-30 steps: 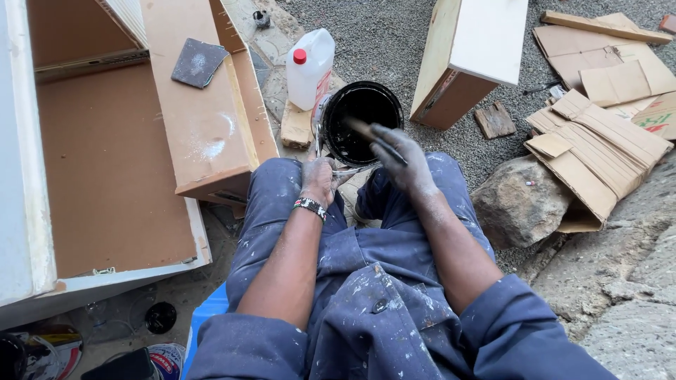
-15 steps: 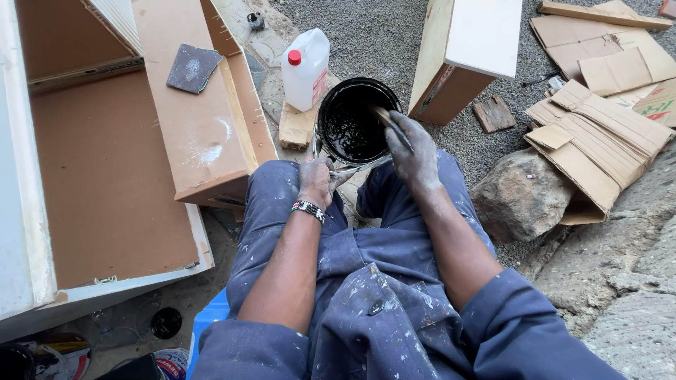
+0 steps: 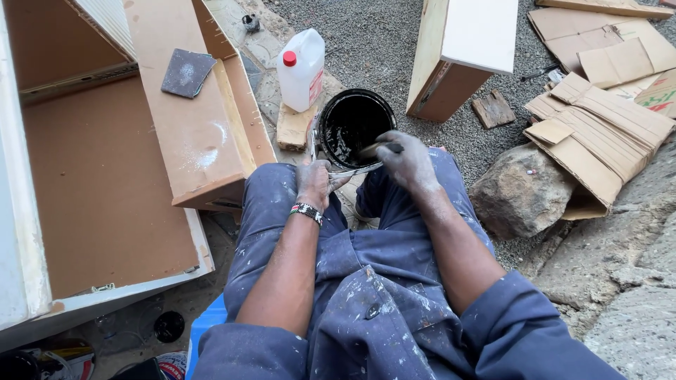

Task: The person stirs a can of black paint with a stick while sitting on a low stool. They then pick up a sanding block and sand the edges and surfaces of a wooden drawer front.

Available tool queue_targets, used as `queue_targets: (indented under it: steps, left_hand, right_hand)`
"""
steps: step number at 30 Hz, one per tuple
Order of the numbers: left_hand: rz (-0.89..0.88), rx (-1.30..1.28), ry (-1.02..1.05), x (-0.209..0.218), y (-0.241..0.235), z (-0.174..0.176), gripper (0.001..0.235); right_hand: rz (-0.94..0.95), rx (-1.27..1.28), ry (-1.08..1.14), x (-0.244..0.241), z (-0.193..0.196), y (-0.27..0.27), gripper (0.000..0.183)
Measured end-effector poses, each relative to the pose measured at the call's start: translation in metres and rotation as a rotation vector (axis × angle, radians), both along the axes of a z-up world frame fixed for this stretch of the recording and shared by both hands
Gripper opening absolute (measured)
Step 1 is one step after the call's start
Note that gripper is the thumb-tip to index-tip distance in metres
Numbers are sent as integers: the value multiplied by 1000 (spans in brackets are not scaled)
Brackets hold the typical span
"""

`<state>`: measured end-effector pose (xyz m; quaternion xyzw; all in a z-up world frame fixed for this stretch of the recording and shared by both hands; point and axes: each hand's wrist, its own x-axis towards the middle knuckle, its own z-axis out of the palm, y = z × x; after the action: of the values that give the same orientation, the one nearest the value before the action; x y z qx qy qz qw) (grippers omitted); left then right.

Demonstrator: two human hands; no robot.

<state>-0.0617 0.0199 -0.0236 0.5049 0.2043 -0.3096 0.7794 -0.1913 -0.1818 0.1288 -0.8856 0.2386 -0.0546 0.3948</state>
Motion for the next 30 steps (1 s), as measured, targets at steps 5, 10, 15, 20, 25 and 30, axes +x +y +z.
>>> queue_targets:
  steps: [5, 10, 15, 20, 25, 30]
  left_hand:
    - [-31, 36, 10, -18, 7, 66, 104]
    - [-16, -4, 24, -15, 7, 69, 104]
    - [-32, 87, -18, -14, 6, 39, 98]
    - [-39, 33, 6, -17, 6, 70, 105]
    - [-35, 19, 14, -15, 4, 46, 107]
    - [-52, 28, -9, -12, 4, 37, 104]
  right_hand:
    - [55, 343, -220, 11, 13, 24, 44]
    - [-67, -56, -36, 13, 40, 3, 39]
    - [51, 302, -102, 26, -20, 4, 43]
    - [-100, 153, -100, 14, 47, 1, 40]
    - [-81, 28, 125, 16, -8, -11, 31]
    - [-95, 271, -237, 19, 21, 3, 46]
